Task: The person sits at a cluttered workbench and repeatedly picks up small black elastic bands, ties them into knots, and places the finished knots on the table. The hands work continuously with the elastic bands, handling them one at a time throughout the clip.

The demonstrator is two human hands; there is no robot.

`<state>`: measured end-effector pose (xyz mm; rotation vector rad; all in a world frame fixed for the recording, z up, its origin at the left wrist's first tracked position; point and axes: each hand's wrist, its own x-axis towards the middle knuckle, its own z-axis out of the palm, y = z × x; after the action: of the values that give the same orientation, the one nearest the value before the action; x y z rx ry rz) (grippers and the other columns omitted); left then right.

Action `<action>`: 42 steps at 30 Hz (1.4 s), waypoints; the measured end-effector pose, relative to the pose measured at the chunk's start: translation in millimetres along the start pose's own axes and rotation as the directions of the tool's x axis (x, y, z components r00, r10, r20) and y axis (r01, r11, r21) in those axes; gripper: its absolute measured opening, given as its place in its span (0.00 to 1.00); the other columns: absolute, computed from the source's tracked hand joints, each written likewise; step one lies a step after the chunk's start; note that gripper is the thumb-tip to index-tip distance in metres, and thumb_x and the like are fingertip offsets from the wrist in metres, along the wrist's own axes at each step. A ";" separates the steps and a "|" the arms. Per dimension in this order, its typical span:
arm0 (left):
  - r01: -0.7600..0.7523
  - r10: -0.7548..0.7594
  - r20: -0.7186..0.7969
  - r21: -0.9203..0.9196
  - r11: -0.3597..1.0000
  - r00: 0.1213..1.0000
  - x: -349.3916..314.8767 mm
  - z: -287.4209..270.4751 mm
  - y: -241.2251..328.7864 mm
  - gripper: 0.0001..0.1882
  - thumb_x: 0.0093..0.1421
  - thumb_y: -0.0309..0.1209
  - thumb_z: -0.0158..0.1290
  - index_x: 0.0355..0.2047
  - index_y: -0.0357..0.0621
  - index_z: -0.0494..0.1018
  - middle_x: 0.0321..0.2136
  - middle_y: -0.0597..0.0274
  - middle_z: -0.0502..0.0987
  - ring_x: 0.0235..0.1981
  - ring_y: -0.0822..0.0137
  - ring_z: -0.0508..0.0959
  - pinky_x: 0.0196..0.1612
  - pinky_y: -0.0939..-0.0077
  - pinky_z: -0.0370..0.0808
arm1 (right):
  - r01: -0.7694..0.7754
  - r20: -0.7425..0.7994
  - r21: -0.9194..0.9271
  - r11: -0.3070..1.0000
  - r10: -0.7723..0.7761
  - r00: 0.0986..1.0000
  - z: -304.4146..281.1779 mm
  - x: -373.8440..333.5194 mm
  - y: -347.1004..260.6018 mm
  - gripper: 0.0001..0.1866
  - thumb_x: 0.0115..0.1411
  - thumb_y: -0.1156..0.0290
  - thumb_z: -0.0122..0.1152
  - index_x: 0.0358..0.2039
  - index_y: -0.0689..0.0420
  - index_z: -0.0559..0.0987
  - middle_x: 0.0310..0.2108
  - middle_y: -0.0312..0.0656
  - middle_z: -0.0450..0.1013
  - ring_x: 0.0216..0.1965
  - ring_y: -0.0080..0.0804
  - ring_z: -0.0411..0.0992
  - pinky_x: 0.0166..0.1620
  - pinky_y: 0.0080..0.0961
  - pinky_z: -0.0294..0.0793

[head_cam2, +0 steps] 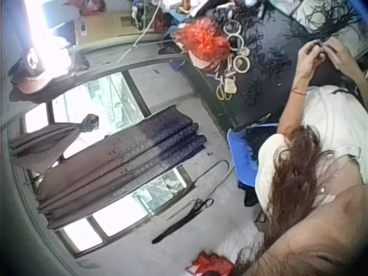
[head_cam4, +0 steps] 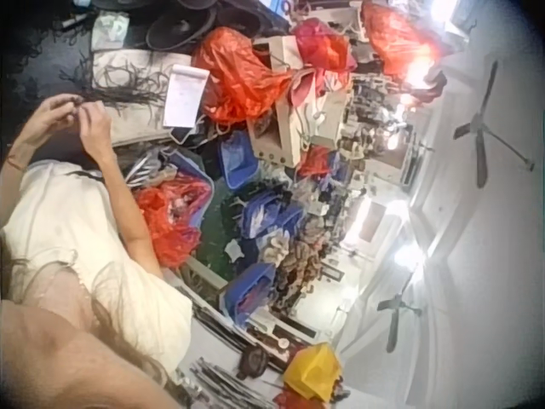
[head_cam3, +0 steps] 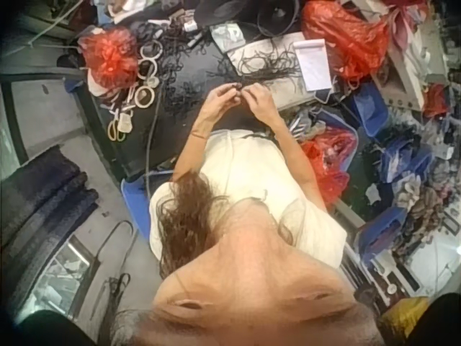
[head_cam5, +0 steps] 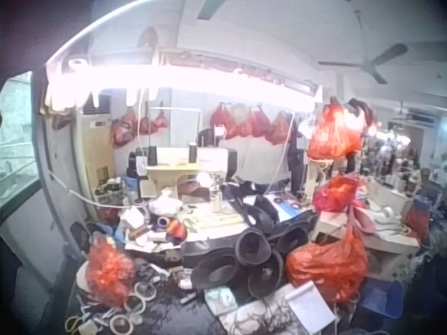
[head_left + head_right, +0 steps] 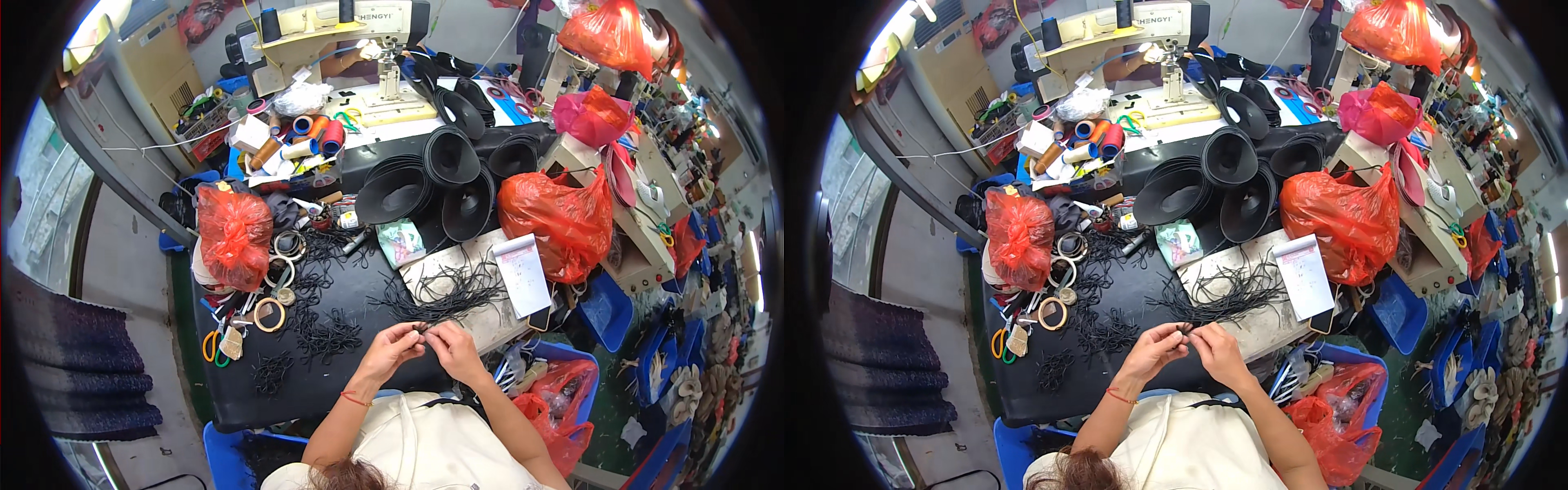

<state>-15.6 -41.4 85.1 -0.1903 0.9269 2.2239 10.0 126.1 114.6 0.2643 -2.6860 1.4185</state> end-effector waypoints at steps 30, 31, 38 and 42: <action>-0.332 0.356 -0.238 0.135 0.933 0.904 1.4 16.8 -18.7 0.08 0.53 0.21 0.53 0.35 0.35 0.72 0.29 0.61 0.76 0.31 0.75 0.75 0.37 0.81 0.74 | -0.335 -0.151 0.446 0.830 0.438 0.886 31.5 -8.9 -6.8 0.05 0.56 0.74 0.55 0.27 0.62 0.71 0.21 0.34 0.71 0.21 0.14 0.67 0.24 0.13 0.67; -0.336 0.361 -0.232 0.142 0.931 0.903 0.3 17.1 -18.5 0.09 0.53 0.21 0.53 0.35 0.35 0.72 0.29 0.61 0.76 0.31 0.75 0.75 0.37 0.82 0.74 | -0.339 -0.149 0.436 0.834 0.438 0.887 32.5 -9.6 -4.7 0.05 0.56 0.74 0.55 0.27 0.62 0.71 0.21 0.34 0.71 0.22 0.14 0.67 0.25 0.13 0.68; -0.396 0.711 -0.138 0.750 0.530 0.690 -5.5 30.4 -17.8 0.12 0.52 0.21 0.54 0.38 0.36 0.70 0.29 0.58 0.77 0.31 0.74 0.77 0.37 0.82 0.74 | -0.341 -0.119 0.456 0.822 0.436 0.892 33.1 -6.3 -10.5 0.08 0.55 0.71 0.59 0.26 0.62 0.71 0.21 0.34 0.71 0.21 0.14 0.68 0.25 0.12 0.68; -0.380 0.713 -0.046 0.821 0.426 0.699 -11.2 32.4 -14.9 0.13 0.51 0.21 0.55 0.38 0.36 0.69 0.28 0.57 0.77 0.32 0.72 0.77 0.37 0.81 0.74 | -0.376 -0.086 0.489 0.787 0.473 0.877 30.3 -6.4 -5.8 0.09 0.53 0.71 0.61 0.28 0.62 0.71 0.22 0.34 0.71 0.23 0.14 0.67 0.25 0.11 0.67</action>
<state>6.6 -18.6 104.6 0.1195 2.4126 2.1190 17.4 98.5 101.2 -0.4812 -2.2878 2.0733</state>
